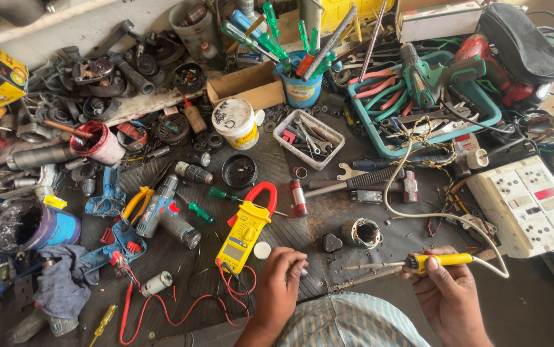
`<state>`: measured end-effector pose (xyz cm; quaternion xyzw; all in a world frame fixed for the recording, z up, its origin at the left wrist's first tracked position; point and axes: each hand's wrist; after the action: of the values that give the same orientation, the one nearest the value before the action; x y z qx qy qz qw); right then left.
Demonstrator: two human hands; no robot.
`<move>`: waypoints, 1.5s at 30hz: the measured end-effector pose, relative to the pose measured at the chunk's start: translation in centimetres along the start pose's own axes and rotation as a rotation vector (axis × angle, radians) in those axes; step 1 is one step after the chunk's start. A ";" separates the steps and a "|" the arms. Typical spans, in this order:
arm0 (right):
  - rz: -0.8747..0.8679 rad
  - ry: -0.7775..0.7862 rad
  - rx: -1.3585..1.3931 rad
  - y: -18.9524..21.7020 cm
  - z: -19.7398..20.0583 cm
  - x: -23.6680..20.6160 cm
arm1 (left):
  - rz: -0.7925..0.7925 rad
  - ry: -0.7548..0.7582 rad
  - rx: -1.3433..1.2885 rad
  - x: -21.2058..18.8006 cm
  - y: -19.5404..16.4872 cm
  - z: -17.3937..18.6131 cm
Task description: The person retrieves a small cylindrical component from a drawer and places it on a cluttered workbench. They then use a soldering iron to apply heat and solder to the component's terminals, followed by using pliers to adjust the wires.
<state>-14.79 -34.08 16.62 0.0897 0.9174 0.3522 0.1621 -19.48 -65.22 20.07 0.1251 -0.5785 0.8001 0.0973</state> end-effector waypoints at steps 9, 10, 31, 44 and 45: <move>-0.014 -0.002 0.006 -0.1 0.0 -0.1 | 0.254 0.125 -0.293 -0.4 -4.6 0.1; -0.017 -0.002 0.009 -0.1 -0.1 -0.1 | 0.222 0.090 -0.268 -0.3 -5.1 0.1; -0.010 0.003 0.040 -0.2 -0.3 -0.4 | -0.209 -0.061 -0.021 0.5 -8.1 0.1; 0.001 0.023 0.044 -0.2 -0.5 -0.5 | -0.215 -0.044 0.026 0.6 -8.4 0.1; 0.001 0.013 0.040 -0.2 -0.5 -0.5 | -0.215 -0.043 0.029 0.6 -8.4 0.1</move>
<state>-14.53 -34.63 16.95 0.0914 0.9252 0.3345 0.1543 -17.56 -62.69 27.83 0.2050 -0.5522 0.7904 0.1684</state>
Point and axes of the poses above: each hand's wrist, its own x-axis towards the middle knuckle, its own z-axis out of the back of the hand, y = z × x, and after that the axes turned 7 degrees about -y, right-handed
